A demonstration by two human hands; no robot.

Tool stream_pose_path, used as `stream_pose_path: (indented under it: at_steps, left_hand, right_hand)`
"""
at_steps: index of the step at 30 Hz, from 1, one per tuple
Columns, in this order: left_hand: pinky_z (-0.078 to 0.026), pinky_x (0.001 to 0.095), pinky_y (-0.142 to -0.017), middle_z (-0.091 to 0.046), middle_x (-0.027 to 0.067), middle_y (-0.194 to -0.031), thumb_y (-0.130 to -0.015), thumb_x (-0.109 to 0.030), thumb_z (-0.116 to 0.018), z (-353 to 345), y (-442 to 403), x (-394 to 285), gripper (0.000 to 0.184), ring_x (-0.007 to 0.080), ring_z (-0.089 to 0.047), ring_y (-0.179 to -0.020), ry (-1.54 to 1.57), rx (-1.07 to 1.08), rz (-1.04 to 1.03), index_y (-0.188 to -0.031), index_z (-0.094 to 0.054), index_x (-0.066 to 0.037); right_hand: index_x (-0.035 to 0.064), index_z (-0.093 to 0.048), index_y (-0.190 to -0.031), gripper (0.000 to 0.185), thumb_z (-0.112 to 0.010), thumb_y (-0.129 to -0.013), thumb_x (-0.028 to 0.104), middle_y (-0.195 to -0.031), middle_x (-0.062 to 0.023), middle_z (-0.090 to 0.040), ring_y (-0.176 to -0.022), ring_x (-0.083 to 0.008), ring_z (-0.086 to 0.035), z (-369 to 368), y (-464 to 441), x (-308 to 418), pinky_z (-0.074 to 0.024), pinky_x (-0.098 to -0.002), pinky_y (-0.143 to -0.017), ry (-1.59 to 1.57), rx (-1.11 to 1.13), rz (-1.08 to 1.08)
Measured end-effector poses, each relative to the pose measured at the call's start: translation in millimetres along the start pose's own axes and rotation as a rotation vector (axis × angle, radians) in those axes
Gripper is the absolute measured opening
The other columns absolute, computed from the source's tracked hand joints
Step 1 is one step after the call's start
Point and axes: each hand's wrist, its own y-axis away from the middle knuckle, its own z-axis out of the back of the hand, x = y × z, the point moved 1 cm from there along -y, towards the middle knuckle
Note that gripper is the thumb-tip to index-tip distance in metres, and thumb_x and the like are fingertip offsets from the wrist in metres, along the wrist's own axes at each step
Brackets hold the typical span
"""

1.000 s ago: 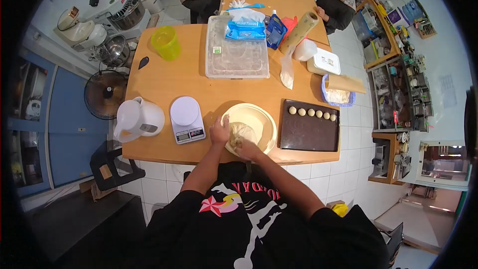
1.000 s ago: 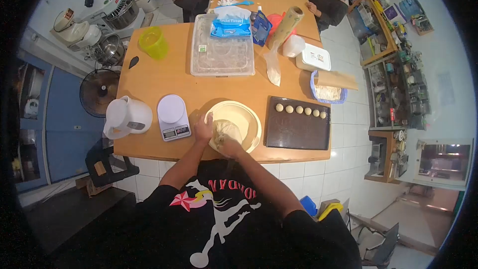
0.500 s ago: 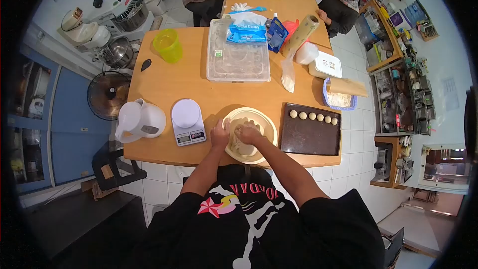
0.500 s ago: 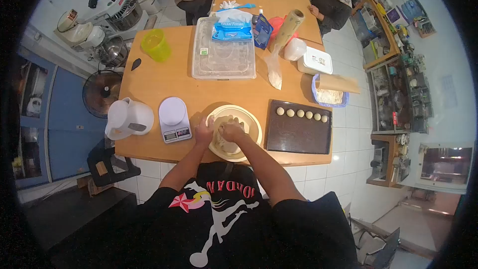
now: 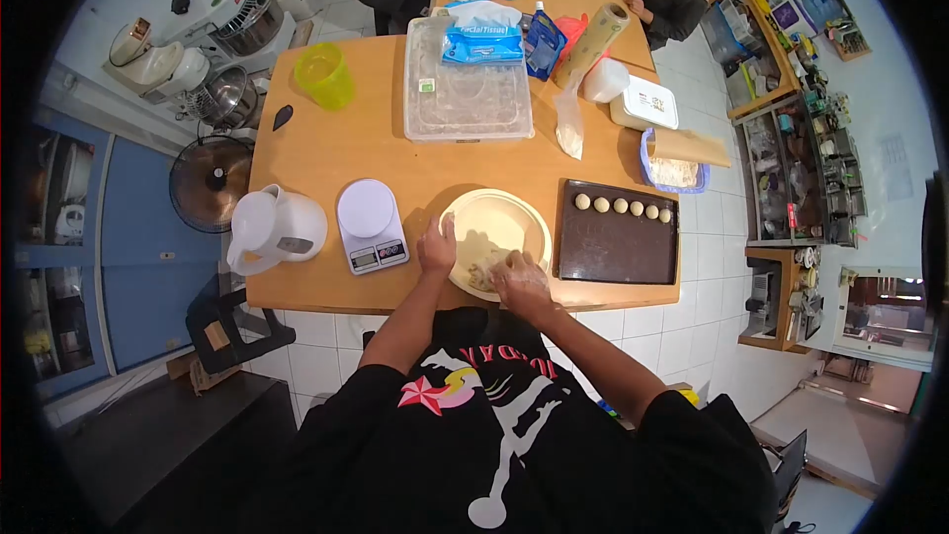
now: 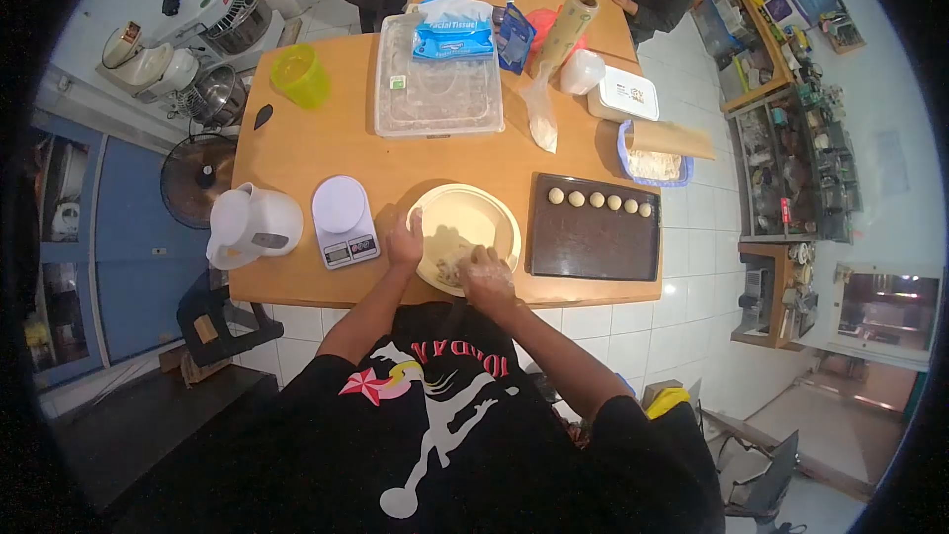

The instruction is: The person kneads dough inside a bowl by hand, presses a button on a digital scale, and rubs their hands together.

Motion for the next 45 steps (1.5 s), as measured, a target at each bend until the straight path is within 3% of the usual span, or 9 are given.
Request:
stream_pose_path:
  at_steps: [5, 11, 17, 27, 30, 33, 38, 43, 45]
  left_hand:
    - [-0.046, 0.0551, -0.076, -0.064, 0.0297, -0.088, -0.096, -0.041, -0.046, -2, -1, 1, 0.042, 0.0496, -0.06, -0.086, -0.016, 0.01, 0.009, -0.106, -0.058, -0.002]
    - [-0.045, 0.0576, -0.069, -0.062, 0.0298, -0.077, -0.096, -0.041, -0.046, -6, -1, 6, 0.04, 0.0492, -0.06, -0.077, 0.024, -0.067, -0.105, -0.1, -0.057, -0.003]
    - [-0.044, 0.0578, -0.073, -0.063, 0.0287, -0.087, -0.097, -0.039, -0.043, -6, -4, 9, 0.037, 0.0501, -0.059, -0.083, 0.0, 0.01, -0.129, -0.101, -0.054, -0.004]
    - [-0.044, 0.0588, -0.077, -0.063, 0.0297, -0.091, -0.099, -0.041, -0.039, 7, -4, 4, 0.038, 0.0511, -0.058, -0.087, -0.058, 0.122, -0.12, -0.105, -0.052, -0.006]
    - [-0.045, 0.059, -0.076, -0.063, 0.0301, -0.089, -0.099, -0.041, -0.039, 7, 0, 4, 0.038, 0.0513, -0.059, -0.085, -0.104, 0.067, -0.13, -0.105, -0.052, -0.005]
    - [-0.045, 0.0587, -0.074, -0.063, 0.0304, -0.087, -0.099, -0.04, -0.04, 6, 2, 4, 0.039, 0.0515, -0.059, -0.081, -0.09, 0.046, -0.157, -0.104, -0.052, -0.004]
    - [-0.046, 0.057, -0.072, -0.063, 0.0305, -0.085, -0.098, -0.04, -0.041, 7, 0, 3, 0.04, 0.051, -0.06, -0.08, -0.016, 0.053, -0.148, -0.102, -0.053, -0.002]
    - [-0.046, 0.0564, -0.074, -0.063, 0.0311, -0.088, -0.098, -0.04, -0.042, 12, 2, -1, 0.041, 0.0499, -0.06, -0.084, -0.035, 0.048, -0.112, -0.106, -0.054, -0.002]
    - [-0.046, 0.0563, -0.075, -0.063, 0.0312, -0.089, -0.098, -0.039, -0.042, 10, 2, 1, 0.041, 0.0496, -0.06, -0.085, -0.05, 0.05, -0.099, -0.108, -0.054, -0.001]
  right_hand:
    - [0.0049, -0.067, -0.087, 0.013, -0.059, -0.081, 0.013, -0.086, -0.0202, -0.065, -0.088, -0.0332, -0.065, -11, 0, -2, -0.052, -0.0458, -0.074, 0.142, 0.34, -0.182]
    - [-0.0026, -0.066, -0.088, 0.017, -0.056, -0.08, 0.009, -0.09, -0.0239, -0.066, -0.089, -0.0361, -0.066, -42, -11, -3, -0.0512, -0.0475, -0.08, 0.1, 0.39, -0.064]
    - [0.0001, -0.069, -0.088, 0.019, -0.054, -0.083, 0.01, -0.092, -0.023, -0.067, -0.091, -0.0362, -0.066, -66, -44, 3, -0.0522, -0.0464, -0.08, 0.104, 0.409, -0.11]
    - [0.0036, -0.069, -0.093, 0.02, -0.054, -0.084, 0.012, -0.094, -0.0195, -0.068, -0.092, -0.0352, -0.066, -80, -57, 15, -0.0509, -0.0465, -0.082, 0.038, 0.335, -0.337]
    - [0.0021, -0.064, -0.102, 0.024, -0.052, -0.083, 0.012, -0.098, -0.0201, -0.066, -0.095, -0.0368, -0.064, -81, -34, 19, -0.0481, -0.046, -0.087, -0.028, 0.199, -0.311]
    - [-0.0006, -0.058, -0.113, 0.034, -0.053, -0.082, 0.012, -0.1, -0.0213, -0.065, -0.096, -0.0385, -0.062, -97, -11, 9, -0.0459, -0.0448, -0.09, -0.149, -0.074, -0.015]
    - [-0.0042, -0.056, -0.116, 0.04, -0.059, -0.083, 0.018, -0.099, -0.0259, -0.064, -0.106, -0.0379, -0.058, -42, -13, -38, -0.0451, -0.0432, -0.094, -0.33, 0.086, -0.531]
    - [-0.0065, -0.046, -0.129, 0.074, -0.071, -0.076, 0.039, -0.111, -0.0305, -0.062, -0.11, -0.0433, -0.056, -29, -39, -46, -0.0443, -0.0428, -0.097, 0.0, 0.422, -0.443]
    - [-0.0062, -0.044, -0.129, 0.076, -0.071, -0.076, 0.041, -0.113, -0.0316, -0.06, -0.111, -0.0429, -0.056, -33, -38, -47, -0.0444, -0.0428, -0.098, -0.127, 0.404, -0.496]
